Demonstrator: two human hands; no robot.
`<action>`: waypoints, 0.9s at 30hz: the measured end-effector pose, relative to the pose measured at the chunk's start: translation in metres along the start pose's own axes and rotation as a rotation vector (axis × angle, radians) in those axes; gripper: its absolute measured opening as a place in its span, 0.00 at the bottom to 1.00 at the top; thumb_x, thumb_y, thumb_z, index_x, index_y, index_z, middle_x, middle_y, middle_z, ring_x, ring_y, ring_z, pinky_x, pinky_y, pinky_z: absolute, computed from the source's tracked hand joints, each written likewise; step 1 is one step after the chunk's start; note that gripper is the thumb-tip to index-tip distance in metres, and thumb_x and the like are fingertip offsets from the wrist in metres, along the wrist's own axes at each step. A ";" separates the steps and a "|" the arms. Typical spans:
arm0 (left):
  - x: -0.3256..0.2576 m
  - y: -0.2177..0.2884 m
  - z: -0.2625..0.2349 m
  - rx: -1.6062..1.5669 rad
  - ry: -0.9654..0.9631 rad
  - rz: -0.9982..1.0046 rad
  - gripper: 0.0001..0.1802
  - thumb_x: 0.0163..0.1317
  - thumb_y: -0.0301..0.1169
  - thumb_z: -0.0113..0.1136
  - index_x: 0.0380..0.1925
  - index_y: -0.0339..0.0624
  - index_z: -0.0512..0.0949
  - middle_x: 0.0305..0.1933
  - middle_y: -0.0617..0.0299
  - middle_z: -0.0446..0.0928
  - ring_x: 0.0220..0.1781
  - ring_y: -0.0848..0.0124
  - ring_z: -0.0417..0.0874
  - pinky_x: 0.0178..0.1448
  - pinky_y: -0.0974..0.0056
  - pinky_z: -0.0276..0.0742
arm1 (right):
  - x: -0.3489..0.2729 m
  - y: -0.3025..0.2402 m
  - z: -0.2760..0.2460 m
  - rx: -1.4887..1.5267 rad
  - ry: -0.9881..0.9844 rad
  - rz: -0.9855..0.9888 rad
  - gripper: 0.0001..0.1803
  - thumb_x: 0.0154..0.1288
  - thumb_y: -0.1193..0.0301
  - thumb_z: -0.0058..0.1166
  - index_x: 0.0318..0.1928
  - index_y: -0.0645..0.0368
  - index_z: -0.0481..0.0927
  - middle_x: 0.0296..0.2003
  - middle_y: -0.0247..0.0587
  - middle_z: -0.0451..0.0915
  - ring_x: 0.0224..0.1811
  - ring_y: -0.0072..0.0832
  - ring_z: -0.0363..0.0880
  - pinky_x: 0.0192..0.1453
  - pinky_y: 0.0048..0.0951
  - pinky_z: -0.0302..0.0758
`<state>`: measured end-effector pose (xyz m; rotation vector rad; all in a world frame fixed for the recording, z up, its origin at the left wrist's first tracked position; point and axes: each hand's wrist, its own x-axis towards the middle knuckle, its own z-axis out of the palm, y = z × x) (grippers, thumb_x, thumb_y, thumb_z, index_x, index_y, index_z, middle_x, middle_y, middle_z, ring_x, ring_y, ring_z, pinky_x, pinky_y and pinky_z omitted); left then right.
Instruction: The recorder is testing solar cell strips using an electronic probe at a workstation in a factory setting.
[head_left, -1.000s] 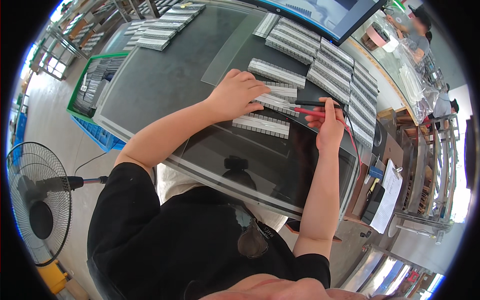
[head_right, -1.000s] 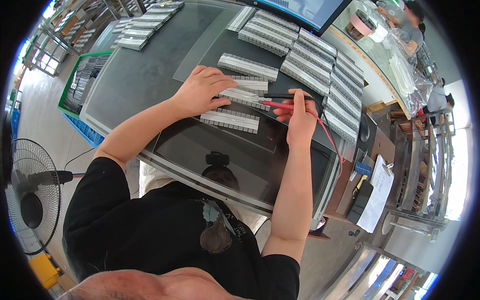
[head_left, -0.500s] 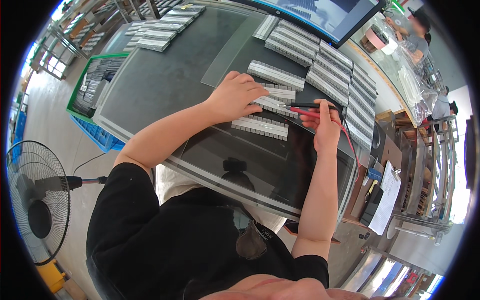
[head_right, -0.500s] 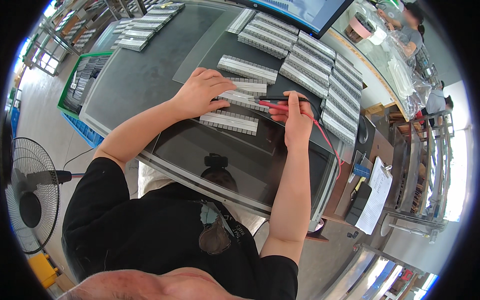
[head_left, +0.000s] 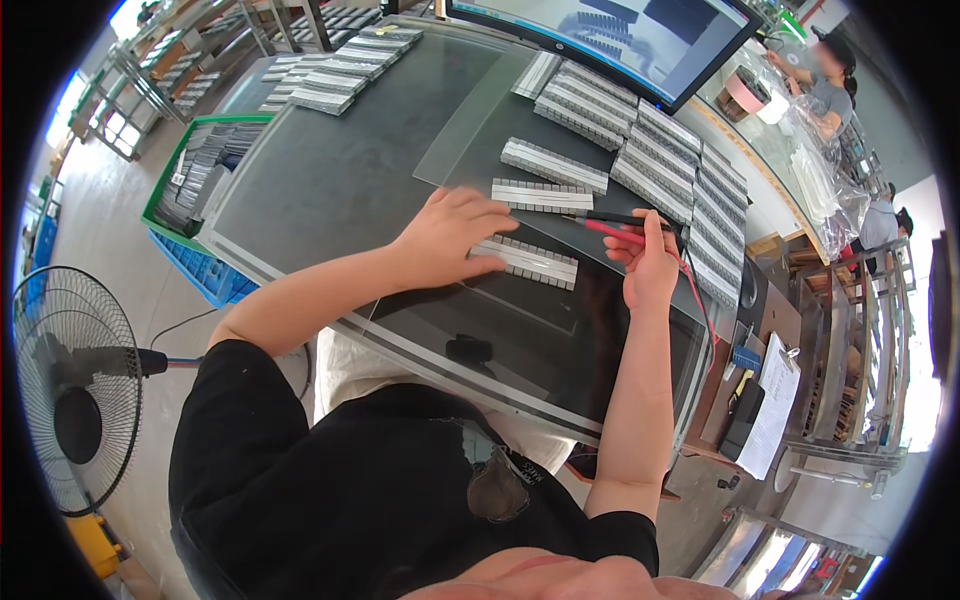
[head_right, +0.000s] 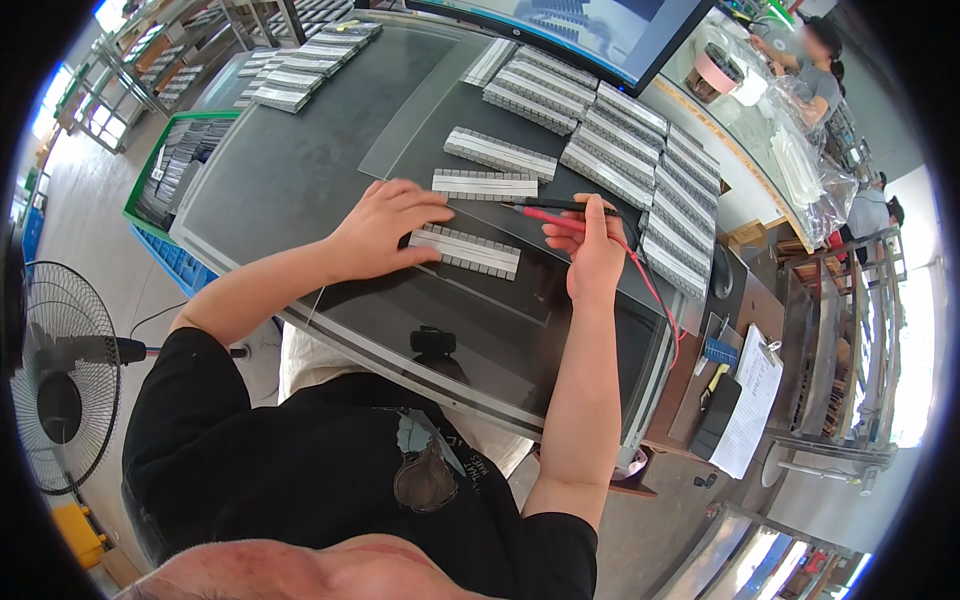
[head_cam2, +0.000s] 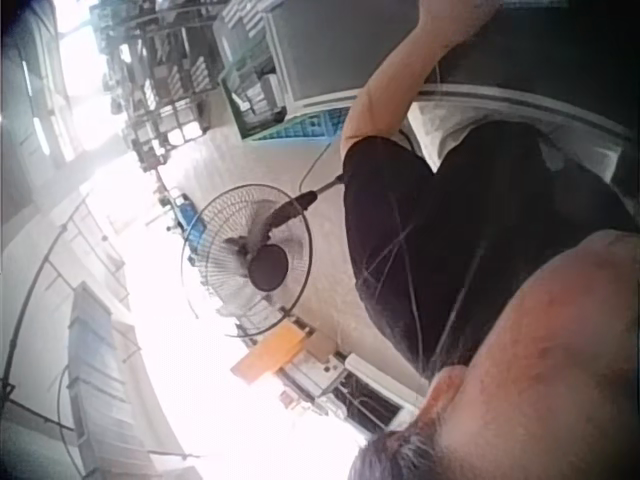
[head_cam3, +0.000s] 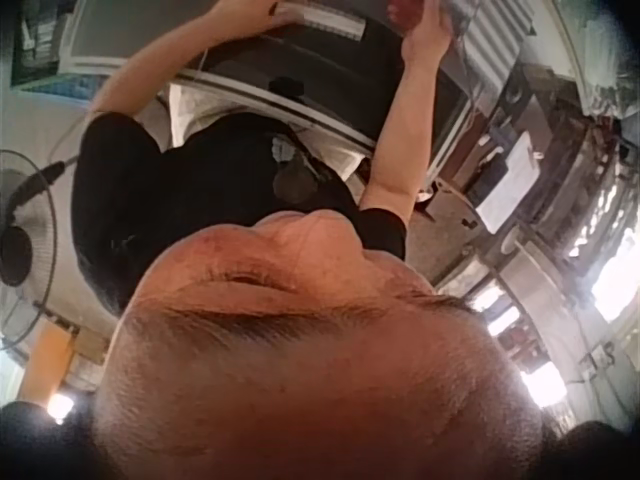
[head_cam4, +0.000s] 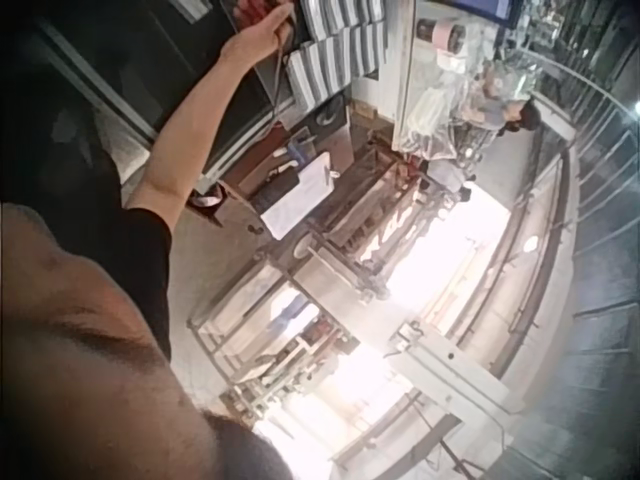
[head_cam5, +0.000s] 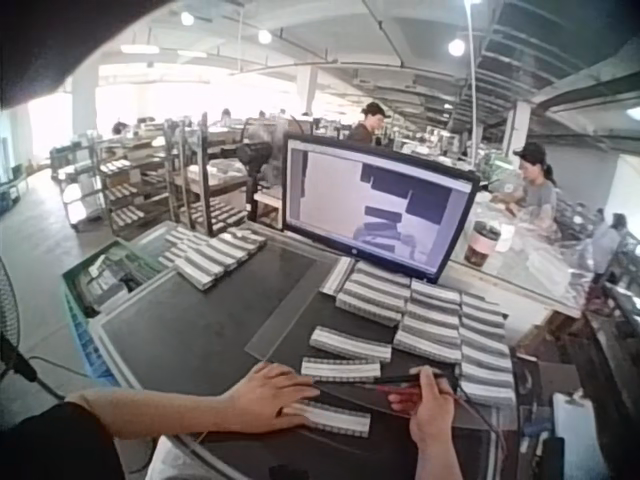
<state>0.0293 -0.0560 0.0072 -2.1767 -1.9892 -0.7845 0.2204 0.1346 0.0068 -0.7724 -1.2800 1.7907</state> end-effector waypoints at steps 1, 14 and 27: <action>0.008 -0.003 0.001 -0.010 -0.016 -0.061 0.24 0.49 0.42 0.61 0.46 0.47 0.73 0.50 0.64 0.72 0.54 0.63 0.67 0.57 0.57 0.60 | 0.000 0.000 -0.001 -0.011 0.004 -0.002 0.15 0.67 0.61 0.43 0.39 0.61 0.73 0.28 0.43 0.76 0.24 0.30 0.80 0.23 0.23 0.76; 0.036 -0.022 0.016 0.009 -0.067 -0.273 0.23 0.47 0.39 0.65 0.44 0.47 0.74 0.48 0.62 0.67 0.55 0.63 0.64 0.59 0.58 0.57 | 0.000 0.001 0.003 -0.074 -0.008 0.006 0.15 0.67 0.61 0.43 0.42 0.61 0.72 0.30 0.43 0.76 0.25 0.30 0.80 0.23 0.23 0.76; 0.034 -0.027 0.015 -0.037 -0.037 -0.199 0.19 0.48 0.38 0.64 0.41 0.47 0.76 0.47 0.64 0.69 0.55 0.64 0.64 0.59 0.58 0.57 | 0.002 0.007 0.005 -0.176 -0.056 0.030 0.16 0.67 0.60 0.43 0.43 0.61 0.72 0.33 0.44 0.75 0.28 0.30 0.80 0.25 0.23 0.77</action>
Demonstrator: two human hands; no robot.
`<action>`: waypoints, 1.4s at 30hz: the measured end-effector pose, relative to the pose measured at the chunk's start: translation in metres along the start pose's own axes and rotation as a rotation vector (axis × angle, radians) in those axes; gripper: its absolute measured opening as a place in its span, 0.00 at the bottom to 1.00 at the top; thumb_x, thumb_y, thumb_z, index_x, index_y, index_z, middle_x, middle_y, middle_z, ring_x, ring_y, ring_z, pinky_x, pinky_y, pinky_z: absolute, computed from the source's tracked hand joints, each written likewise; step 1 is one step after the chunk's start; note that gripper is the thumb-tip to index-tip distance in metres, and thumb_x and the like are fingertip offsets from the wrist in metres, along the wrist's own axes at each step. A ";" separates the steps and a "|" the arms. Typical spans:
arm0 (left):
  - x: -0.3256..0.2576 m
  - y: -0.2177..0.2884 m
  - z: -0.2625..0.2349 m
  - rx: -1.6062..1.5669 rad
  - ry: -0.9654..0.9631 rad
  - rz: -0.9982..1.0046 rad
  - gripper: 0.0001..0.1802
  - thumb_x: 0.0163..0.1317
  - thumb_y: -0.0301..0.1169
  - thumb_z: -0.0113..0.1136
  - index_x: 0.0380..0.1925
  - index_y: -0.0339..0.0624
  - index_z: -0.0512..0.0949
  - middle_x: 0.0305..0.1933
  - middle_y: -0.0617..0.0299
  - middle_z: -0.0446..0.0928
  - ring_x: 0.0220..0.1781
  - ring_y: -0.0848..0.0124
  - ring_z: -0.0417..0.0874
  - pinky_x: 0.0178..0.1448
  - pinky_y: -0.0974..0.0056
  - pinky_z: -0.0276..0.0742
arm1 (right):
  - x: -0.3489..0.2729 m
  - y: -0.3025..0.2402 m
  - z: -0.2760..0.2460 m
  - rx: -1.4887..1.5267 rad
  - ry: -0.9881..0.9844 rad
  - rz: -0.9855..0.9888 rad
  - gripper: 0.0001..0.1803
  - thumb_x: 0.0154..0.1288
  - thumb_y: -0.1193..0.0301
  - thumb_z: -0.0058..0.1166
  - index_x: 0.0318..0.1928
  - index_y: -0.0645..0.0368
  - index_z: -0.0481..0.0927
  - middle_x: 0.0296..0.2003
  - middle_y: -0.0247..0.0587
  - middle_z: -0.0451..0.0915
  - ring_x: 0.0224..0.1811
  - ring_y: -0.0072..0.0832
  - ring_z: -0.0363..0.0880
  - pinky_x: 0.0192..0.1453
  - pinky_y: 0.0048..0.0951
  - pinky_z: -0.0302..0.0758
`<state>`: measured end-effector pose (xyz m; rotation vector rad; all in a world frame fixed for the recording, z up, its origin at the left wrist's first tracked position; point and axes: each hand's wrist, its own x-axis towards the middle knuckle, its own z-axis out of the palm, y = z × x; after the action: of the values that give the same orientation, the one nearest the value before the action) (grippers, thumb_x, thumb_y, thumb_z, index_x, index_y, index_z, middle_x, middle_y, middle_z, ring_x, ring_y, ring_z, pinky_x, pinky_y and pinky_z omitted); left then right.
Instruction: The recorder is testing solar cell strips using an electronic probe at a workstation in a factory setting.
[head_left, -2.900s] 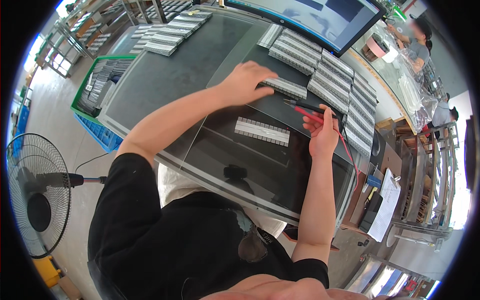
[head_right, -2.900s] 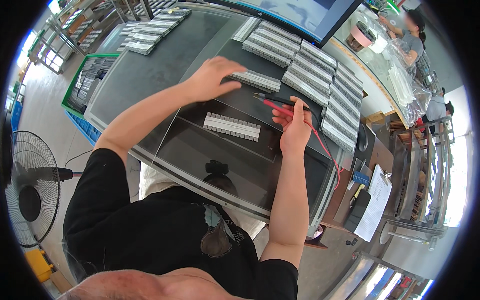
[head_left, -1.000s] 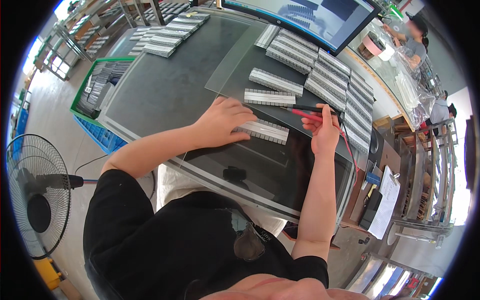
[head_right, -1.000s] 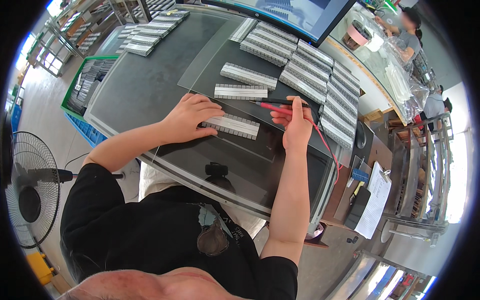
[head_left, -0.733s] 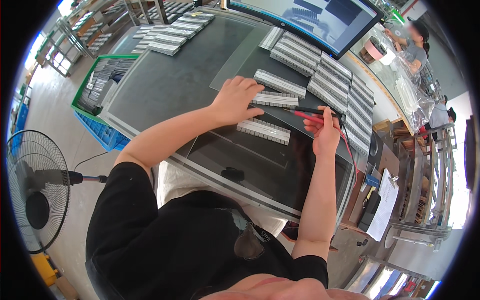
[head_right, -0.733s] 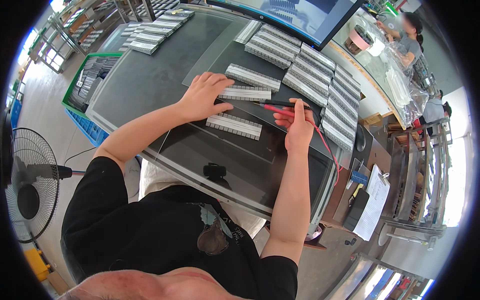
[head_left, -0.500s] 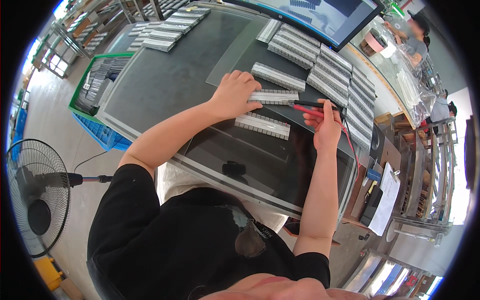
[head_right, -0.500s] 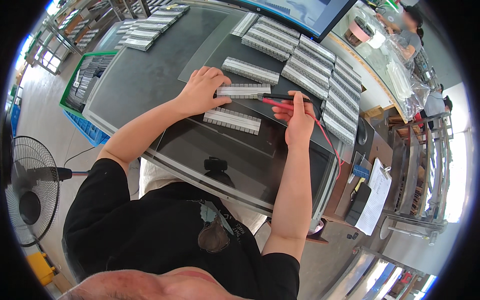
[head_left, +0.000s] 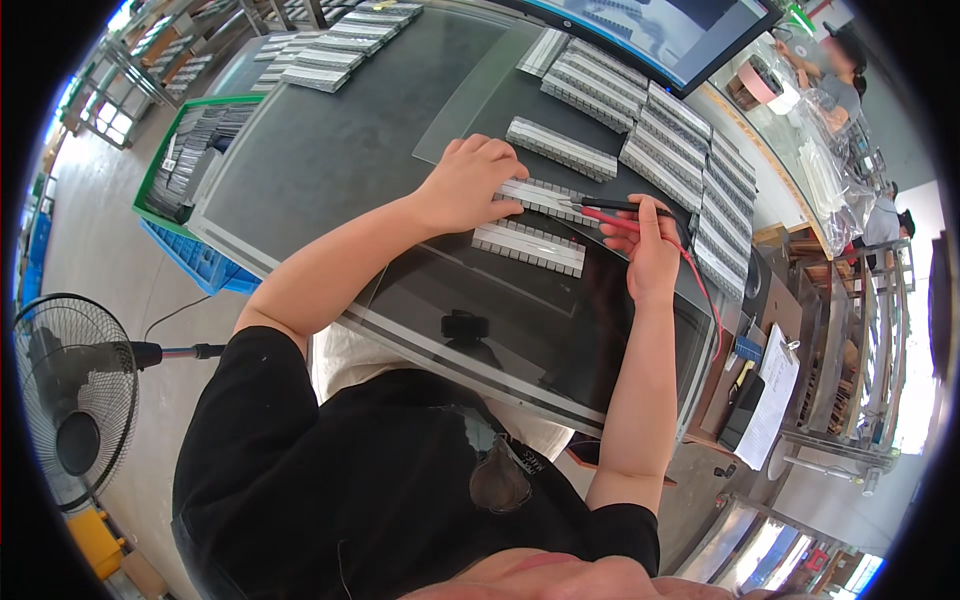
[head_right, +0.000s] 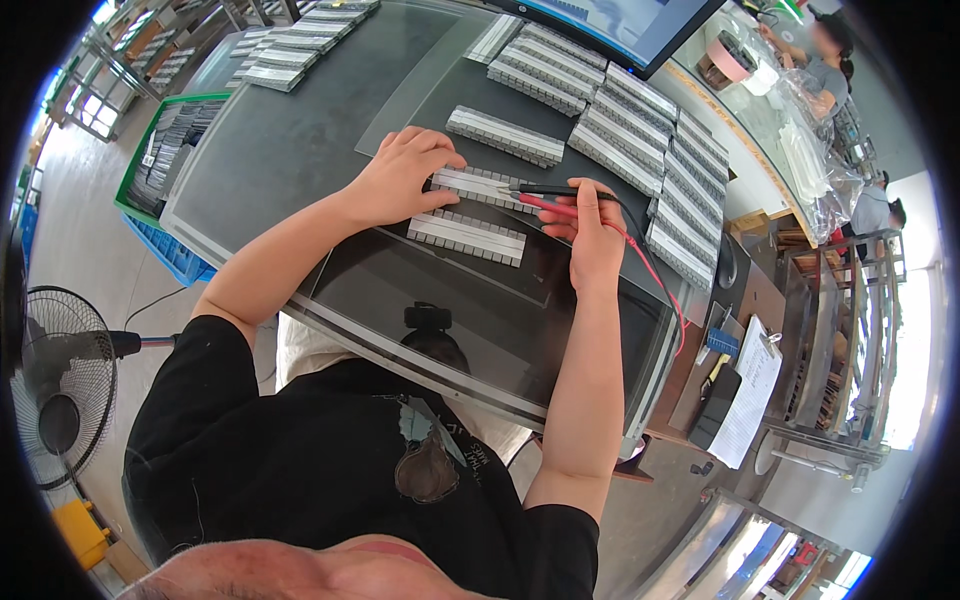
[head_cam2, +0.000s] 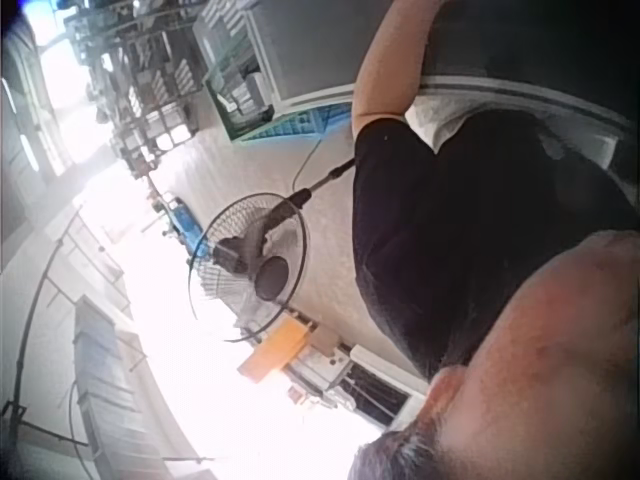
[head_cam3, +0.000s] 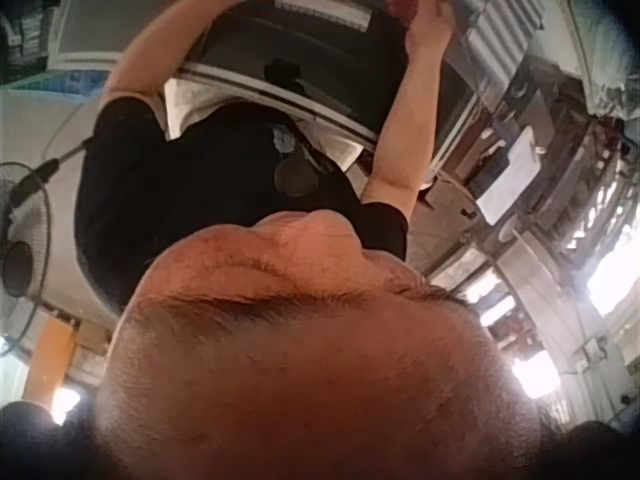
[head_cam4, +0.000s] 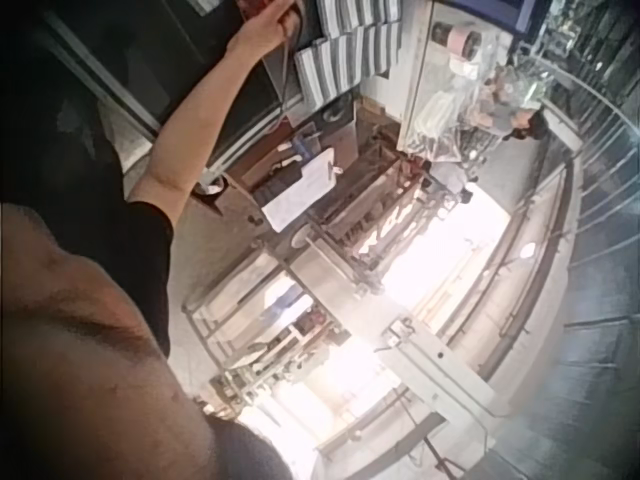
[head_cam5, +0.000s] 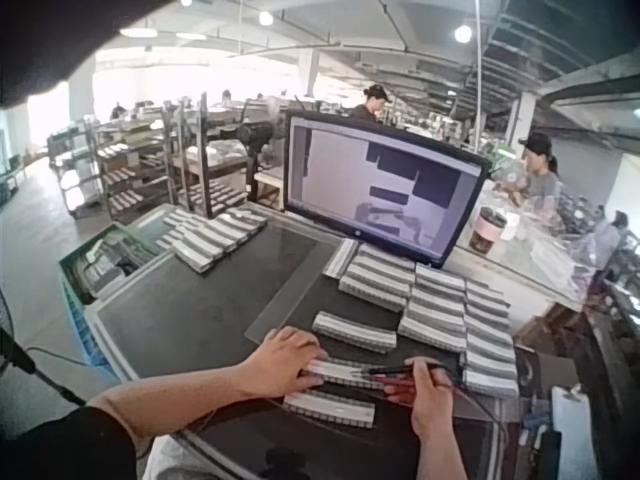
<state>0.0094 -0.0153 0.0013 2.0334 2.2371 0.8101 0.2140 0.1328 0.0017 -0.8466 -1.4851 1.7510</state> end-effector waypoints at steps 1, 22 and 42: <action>0.000 0.002 -0.002 -0.006 -0.035 -0.022 0.20 0.48 0.37 0.64 0.42 0.46 0.75 0.49 0.64 0.68 0.56 0.65 0.63 0.60 0.58 0.56 | 0.000 0.002 0.000 0.001 0.001 -0.002 0.16 0.67 0.60 0.43 0.43 0.61 0.72 0.33 0.44 0.75 0.28 0.30 0.80 0.25 0.23 0.77; 0.002 0.006 -0.019 -0.080 -0.082 0.042 0.19 0.52 0.38 0.61 0.44 0.45 0.74 0.51 0.60 0.69 0.56 0.61 0.66 0.61 0.58 0.59 | -0.004 -0.002 0.001 0.195 0.033 -0.003 0.15 0.66 0.61 0.44 0.42 0.61 0.72 0.30 0.43 0.76 0.25 0.31 0.80 0.24 0.25 0.76; 0.030 -0.012 0.002 -0.029 0.073 0.149 0.21 0.49 0.37 0.62 0.46 0.51 0.74 0.48 0.67 0.74 0.56 0.65 0.67 0.60 0.57 0.58 | -0.003 -0.003 -0.002 0.163 0.124 -0.044 0.15 0.67 0.61 0.44 0.42 0.62 0.72 0.30 0.44 0.76 0.25 0.30 0.80 0.24 0.23 0.76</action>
<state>-0.0058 0.0129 0.0047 2.2139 2.1149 0.9360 0.2173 0.1321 0.0049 -0.8170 -1.2527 1.7284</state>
